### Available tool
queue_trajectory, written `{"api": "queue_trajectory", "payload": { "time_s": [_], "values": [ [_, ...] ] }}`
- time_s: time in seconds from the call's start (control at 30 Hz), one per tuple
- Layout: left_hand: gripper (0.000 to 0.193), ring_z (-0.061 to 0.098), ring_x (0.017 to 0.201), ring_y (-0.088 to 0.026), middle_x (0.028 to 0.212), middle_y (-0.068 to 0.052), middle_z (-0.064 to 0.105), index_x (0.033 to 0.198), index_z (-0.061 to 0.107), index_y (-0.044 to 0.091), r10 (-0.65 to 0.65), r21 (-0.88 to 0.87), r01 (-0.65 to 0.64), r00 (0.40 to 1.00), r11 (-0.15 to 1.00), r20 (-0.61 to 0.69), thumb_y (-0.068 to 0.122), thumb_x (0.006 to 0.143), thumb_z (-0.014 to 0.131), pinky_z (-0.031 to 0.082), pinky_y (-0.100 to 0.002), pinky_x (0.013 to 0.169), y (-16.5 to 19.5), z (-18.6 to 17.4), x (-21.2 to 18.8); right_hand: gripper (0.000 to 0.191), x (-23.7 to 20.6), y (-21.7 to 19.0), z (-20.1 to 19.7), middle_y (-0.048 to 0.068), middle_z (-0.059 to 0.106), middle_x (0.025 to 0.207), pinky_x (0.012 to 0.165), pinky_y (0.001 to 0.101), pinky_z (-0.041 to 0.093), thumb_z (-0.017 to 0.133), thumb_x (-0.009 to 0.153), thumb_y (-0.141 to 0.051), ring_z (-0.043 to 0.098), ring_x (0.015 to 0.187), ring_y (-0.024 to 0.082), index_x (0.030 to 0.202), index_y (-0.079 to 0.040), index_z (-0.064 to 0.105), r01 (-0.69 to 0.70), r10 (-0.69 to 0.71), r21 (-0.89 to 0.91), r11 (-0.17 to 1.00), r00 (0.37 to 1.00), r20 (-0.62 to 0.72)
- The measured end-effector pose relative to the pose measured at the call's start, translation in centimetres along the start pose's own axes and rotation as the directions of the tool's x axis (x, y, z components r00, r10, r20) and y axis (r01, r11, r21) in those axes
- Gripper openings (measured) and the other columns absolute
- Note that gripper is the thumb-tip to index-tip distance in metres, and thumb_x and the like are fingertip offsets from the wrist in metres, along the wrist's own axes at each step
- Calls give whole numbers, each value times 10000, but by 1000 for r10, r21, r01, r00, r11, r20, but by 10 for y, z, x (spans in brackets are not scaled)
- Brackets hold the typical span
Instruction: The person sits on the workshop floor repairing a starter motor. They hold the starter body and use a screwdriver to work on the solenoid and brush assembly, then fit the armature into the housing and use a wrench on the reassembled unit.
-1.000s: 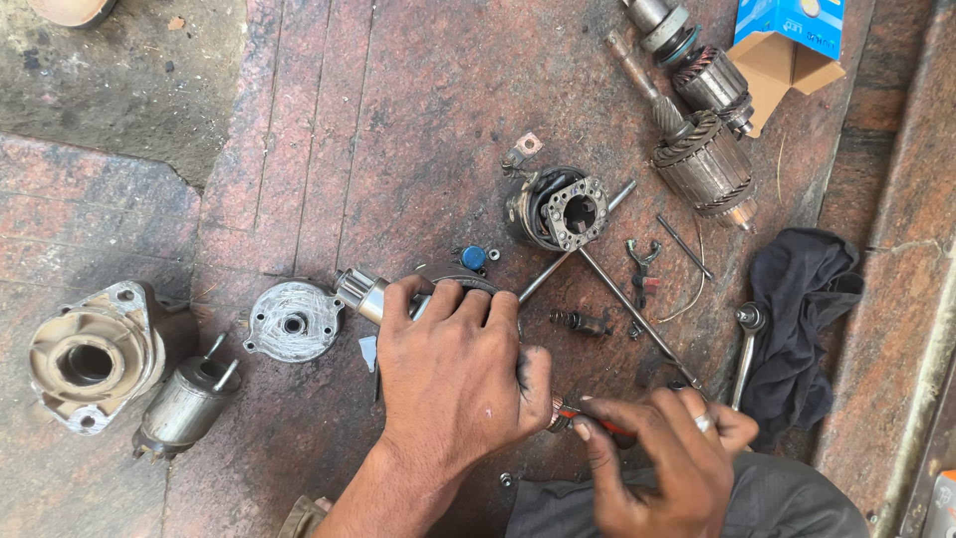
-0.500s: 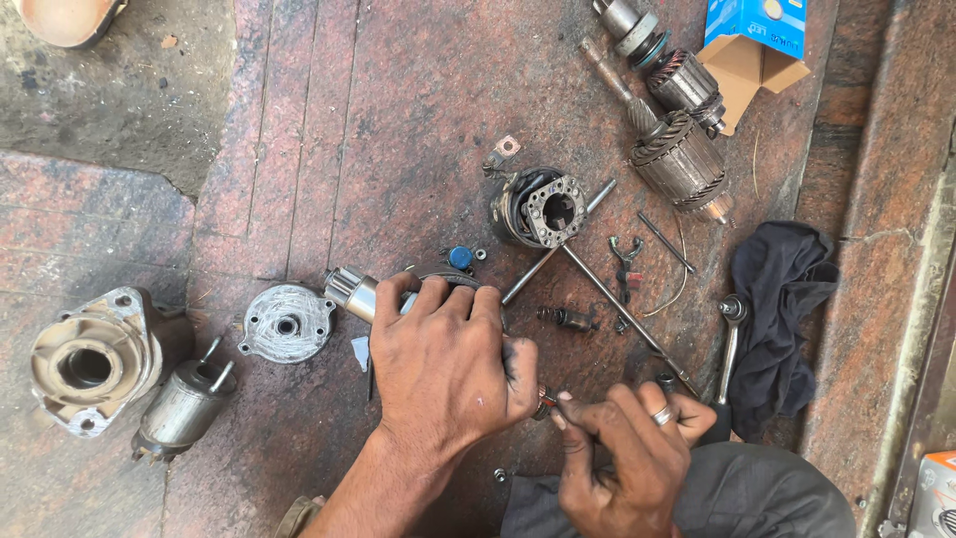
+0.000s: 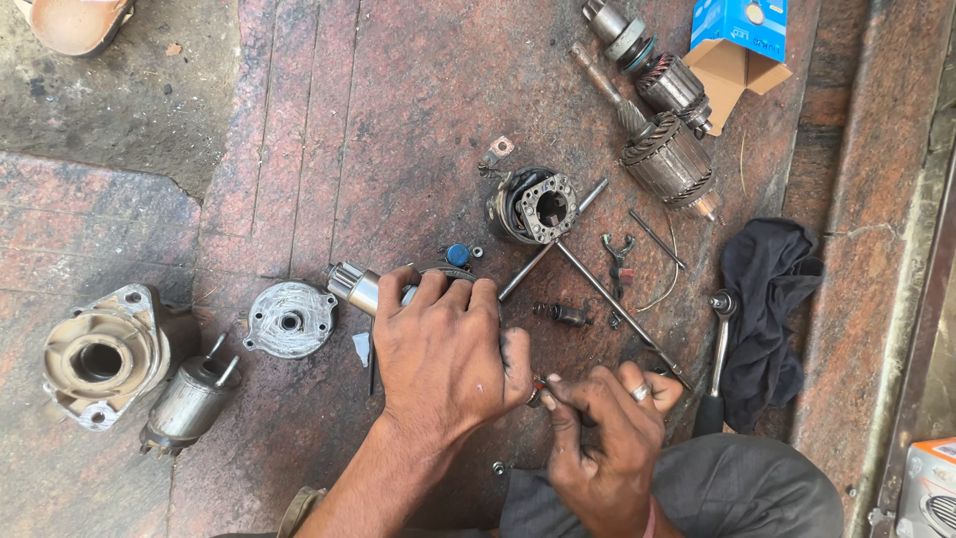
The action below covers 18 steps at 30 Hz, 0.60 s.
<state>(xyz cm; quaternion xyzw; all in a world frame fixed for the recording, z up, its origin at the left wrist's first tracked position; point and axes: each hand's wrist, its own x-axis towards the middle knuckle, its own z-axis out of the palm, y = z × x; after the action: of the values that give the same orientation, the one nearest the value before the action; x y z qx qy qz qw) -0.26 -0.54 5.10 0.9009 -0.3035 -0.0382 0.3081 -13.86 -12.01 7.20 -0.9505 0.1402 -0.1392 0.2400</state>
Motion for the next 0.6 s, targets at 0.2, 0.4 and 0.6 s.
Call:
{"api": "queue_trajectory", "payload": {
  "time_s": [0.2, 0.4, 0.6],
  "values": [
    [317, 657, 824, -299, 741, -134, 695, 777, 680, 28, 3, 7, -3, 1000, 1000, -7, 337, 718, 635, 408, -531, 972, 1, -5, -1, 100, 0, -6, 2, 25, 618, 747, 831, 389, 296, 714, 778, -43, 539, 704, 219, 830, -94, 645, -8, 8, 17, 1000, 1000, -1],
    [304, 656, 816, -297, 740, -128, 690, 779, 672, 32, 2, 10, -2, 1000, 1000, -22, 330, 738, 627, 417, -527, 973, 3, -6, -2, 149, -3, -9, 5, 41, 660, 837, 852, 381, 314, 728, 812, -65, 558, 792, 239, 950, -60, 674, -59, 62, 74, 995, 997, -37],
    [303, 652, 787, -304, 744, -132, 685, 750, 651, 43, 45, -4, -45, 999, 999, -23, 343, 717, 631, 426, -515, 913, 4, -8, -4, 76, 2, -2, -16, -1, 646, 808, 850, 389, 288, 736, 820, -108, 574, 797, 205, 883, -128, 699, -21, 20, 10, 1000, 997, 71]
  ]
}}
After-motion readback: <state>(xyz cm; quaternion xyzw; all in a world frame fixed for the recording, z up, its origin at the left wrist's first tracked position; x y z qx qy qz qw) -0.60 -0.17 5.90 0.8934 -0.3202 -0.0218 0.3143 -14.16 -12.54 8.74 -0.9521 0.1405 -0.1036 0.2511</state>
